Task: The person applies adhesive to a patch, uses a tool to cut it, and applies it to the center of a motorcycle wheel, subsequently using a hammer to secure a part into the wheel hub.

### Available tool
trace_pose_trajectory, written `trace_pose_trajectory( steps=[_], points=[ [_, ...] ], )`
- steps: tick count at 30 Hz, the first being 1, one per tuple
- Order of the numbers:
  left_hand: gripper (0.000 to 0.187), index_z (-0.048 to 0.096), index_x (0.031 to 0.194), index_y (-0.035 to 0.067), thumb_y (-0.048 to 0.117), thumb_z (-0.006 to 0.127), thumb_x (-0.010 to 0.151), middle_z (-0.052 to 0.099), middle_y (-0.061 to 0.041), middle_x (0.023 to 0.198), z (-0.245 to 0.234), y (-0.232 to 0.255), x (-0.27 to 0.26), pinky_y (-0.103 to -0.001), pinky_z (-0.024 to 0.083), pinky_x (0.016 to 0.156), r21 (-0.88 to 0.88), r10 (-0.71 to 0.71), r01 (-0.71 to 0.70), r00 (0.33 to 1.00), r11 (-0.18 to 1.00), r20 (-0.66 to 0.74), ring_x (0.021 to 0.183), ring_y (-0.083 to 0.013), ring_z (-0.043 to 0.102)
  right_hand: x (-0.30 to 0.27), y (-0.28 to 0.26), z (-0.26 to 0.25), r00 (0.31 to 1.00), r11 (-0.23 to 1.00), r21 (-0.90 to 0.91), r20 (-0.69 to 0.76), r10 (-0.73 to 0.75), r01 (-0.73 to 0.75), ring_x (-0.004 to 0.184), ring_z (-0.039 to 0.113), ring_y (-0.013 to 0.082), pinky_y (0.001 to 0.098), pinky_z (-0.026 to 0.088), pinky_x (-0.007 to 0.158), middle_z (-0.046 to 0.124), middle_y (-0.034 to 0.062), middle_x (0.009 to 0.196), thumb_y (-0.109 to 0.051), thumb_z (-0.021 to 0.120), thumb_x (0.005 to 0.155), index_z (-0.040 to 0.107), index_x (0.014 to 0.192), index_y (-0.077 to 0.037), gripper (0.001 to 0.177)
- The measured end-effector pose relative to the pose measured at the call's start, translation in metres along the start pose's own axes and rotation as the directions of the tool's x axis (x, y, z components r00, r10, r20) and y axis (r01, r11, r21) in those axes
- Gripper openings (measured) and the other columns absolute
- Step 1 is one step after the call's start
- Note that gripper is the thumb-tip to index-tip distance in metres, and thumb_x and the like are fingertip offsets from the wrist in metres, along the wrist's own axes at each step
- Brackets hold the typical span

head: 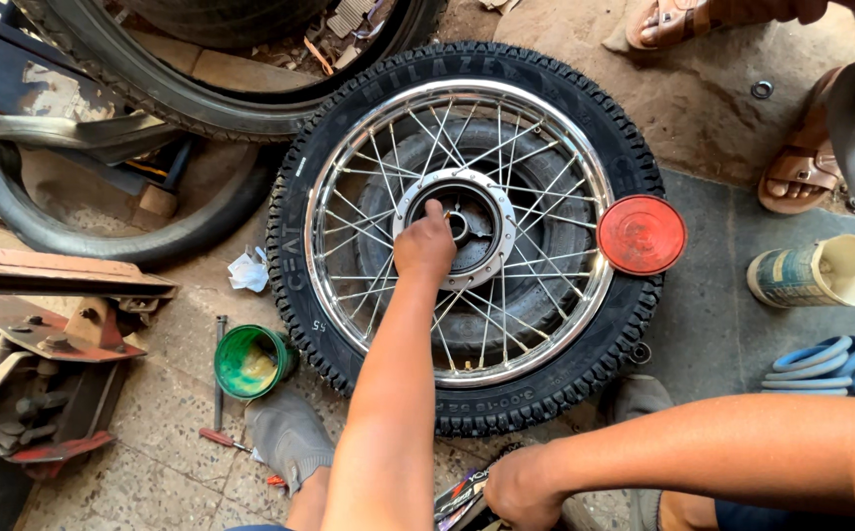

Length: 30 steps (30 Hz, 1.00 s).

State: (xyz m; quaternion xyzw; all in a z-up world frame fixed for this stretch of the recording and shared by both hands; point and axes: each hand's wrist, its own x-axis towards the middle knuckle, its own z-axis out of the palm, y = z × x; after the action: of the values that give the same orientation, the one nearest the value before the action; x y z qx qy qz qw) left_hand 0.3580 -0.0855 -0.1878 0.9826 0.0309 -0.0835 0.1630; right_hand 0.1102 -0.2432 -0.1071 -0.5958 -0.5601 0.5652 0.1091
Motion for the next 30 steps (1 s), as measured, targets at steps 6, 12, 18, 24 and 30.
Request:
trace_pose_trajectory(
  steps=[6, 12, 18, 24, 30],
  points=[
    [0.009, 0.048, 0.106, 0.008, 0.012, 0.046, 0.097, 0.076, -0.016, 0.085, 0.017, -0.008, 0.008, -0.047, 0.060, 0.071, 0.186, 0.164, -0.150, 0.984, 0.971, -0.063, 0.083, -0.0326, 0.076, 0.002, 0.002, 0.006, 0.999, 0.999, -0.026, -0.022, -0.033, 0.032, 0.095, 0.070, 0.0436, 0.0482, 0.055, 0.086, 0.073, 0.0295, 0.095, -0.024, 0.062, 0.085, 0.075, 0.089, 0.007, 0.034],
    [0.017, 0.047, 0.108, 0.009, 0.026, 0.045, 0.104, 0.075, -0.016, 0.084, 0.009, -0.003, 0.008, -0.049, 0.058, 0.071, 0.142, 0.113, -0.108, 0.993, 0.984, -0.031, 0.082, -0.0356, 0.074, -0.004, -0.006, 0.004, 0.998, 0.999, -0.012, -0.056, 0.035, -0.036, 0.095, 0.070, 0.0447, 0.0494, 0.055, 0.085, 0.072, 0.0300, 0.094, -0.023, 0.063, 0.085, 0.076, 0.090, 0.007, 0.033],
    [0.028, 0.056, 0.106, 0.008, 0.034, 0.060, 0.095, 0.074, -0.018, 0.085, -0.024, 0.001, -0.004, -0.053, 0.056, 0.071, 0.033, 0.063, -0.061, 0.997, 0.998, -0.045, 0.081, -0.0401, 0.071, -0.001, -0.004, 0.012, 0.999, 0.998, -0.036, -0.021, 0.048, -0.049, 0.092, 0.071, 0.0438, 0.0492, 0.057, 0.081, 0.073, 0.0291, 0.092, -0.020, 0.064, 0.084, 0.076, 0.089, 0.007, 0.030],
    [0.020, 0.071, 0.087, 0.002, 0.022, 0.074, 0.087, 0.077, -0.012, 0.076, -0.074, -0.016, -0.058, -0.036, 0.056, 0.066, -0.650, -0.226, 0.156, 0.974, 0.744, -0.025, 0.067, -0.0213, 0.075, 0.030, -0.006, 0.084, 0.997, 0.950, -0.312, 0.070, 0.025, -0.002, 0.086, 0.074, 0.0399, 0.0495, 0.060, 0.073, 0.076, 0.0218, 0.090, -0.015, 0.076, 0.069, 0.079, 0.084, 0.001, 0.022],
    [0.011, 0.074, 0.092, 0.002, 0.011, 0.074, 0.085, 0.072, -0.005, 0.076, -0.100, -0.005, -0.144, -0.025, 0.042, 0.045, -0.924, -0.339, 0.188, 0.938, 0.333, 0.069, 0.048, -0.0077, 0.052, 0.052, 0.015, 0.145, 0.993, 0.965, -0.259, -0.117, 0.001, -0.031, 0.087, 0.072, 0.0417, 0.0522, 0.057, 0.074, 0.074, 0.0215, 0.092, -0.029, 0.065, 0.092, 0.078, 0.088, -0.002, 0.030]
  ],
)
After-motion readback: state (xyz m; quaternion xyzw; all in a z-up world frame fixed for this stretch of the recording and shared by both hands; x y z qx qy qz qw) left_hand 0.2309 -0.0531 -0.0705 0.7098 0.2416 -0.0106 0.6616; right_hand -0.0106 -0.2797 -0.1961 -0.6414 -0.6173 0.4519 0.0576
